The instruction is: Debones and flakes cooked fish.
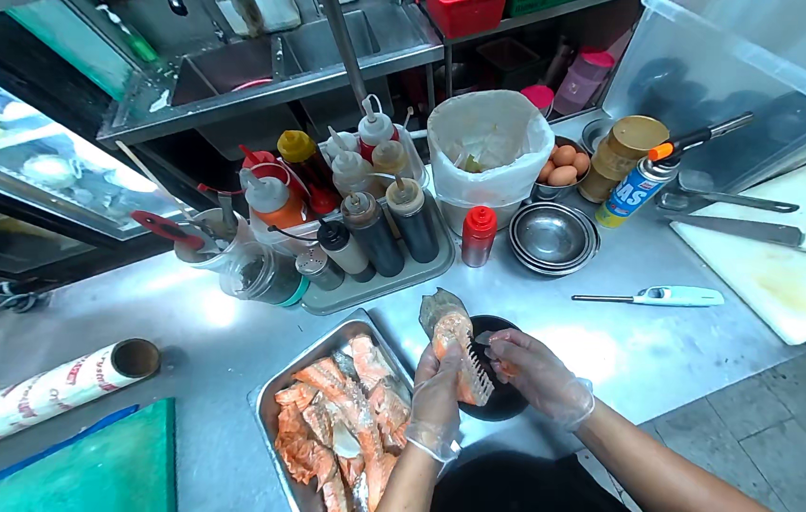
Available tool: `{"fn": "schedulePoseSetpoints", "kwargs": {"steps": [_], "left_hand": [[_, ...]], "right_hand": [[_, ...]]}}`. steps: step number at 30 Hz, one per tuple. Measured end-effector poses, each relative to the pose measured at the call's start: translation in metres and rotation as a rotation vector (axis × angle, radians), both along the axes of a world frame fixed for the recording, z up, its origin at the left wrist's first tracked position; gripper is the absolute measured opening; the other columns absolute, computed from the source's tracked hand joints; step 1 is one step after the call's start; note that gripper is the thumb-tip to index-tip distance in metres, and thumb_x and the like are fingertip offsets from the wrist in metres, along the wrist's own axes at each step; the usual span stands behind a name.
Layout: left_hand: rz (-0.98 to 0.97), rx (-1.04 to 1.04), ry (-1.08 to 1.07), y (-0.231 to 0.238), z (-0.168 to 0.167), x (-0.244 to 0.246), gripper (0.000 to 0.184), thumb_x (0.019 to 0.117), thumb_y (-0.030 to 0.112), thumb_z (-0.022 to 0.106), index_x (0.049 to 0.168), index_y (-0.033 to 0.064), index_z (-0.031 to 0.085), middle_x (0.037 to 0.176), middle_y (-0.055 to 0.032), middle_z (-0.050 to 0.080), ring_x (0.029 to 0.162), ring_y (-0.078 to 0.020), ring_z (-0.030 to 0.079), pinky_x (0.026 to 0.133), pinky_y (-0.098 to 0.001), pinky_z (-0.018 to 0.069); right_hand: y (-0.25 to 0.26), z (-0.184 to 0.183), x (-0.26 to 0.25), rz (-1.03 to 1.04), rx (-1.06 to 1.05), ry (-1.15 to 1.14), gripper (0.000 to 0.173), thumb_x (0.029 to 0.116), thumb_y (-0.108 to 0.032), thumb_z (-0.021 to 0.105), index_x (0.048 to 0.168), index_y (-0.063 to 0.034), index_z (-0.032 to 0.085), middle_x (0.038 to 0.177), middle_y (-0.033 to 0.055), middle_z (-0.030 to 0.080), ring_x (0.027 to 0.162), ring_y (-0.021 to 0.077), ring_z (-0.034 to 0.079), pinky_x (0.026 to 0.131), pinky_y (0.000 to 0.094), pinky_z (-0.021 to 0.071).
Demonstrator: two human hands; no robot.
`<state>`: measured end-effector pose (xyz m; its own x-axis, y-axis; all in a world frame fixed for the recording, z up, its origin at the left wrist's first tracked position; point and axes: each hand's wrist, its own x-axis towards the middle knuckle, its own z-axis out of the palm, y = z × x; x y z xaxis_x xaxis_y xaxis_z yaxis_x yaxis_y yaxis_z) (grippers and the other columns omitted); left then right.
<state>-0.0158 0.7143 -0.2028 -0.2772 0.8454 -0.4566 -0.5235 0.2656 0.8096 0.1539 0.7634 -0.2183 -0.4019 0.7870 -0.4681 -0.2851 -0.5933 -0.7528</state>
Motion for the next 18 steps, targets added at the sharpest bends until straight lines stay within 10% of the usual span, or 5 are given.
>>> {"fn": "schedulePoseSetpoints", "kwargs": {"steps": [8,18], "left_hand": [[0.035,-0.02,-0.259,0.002,0.004,-0.011,0.034,0.1036,0.009,0.055,0.136,-0.0012,0.051,0.112,-0.0225,0.068,0.098,-0.0289,0.07,0.088,-0.0459,0.0603],[0.095,-0.026,-0.228,-0.003,0.006,-0.025,0.033,0.1046,0.01,0.054,0.136,0.0001,0.052,0.113,-0.0222,0.068,0.098,-0.0296,0.07,0.086,-0.0471,0.0605]], "right_hand": [[0.008,0.018,0.014,0.004,-0.085,0.254,0.02,0.0963,-0.019,0.063,0.107,-0.0032,0.068,0.109,0.014,0.068,0.093,0.019,0.067,0.081,0.0319,0.0574],[0.002,0.016,-0.007,-0.107,-0.032,-0.182,0.026,0.0985,0.006,0.045,0.114,0.0031,0.065,0.11,0.0176,0.071,0.094,0.0232,0.071,0.084,0.0376,0.0597]]}}
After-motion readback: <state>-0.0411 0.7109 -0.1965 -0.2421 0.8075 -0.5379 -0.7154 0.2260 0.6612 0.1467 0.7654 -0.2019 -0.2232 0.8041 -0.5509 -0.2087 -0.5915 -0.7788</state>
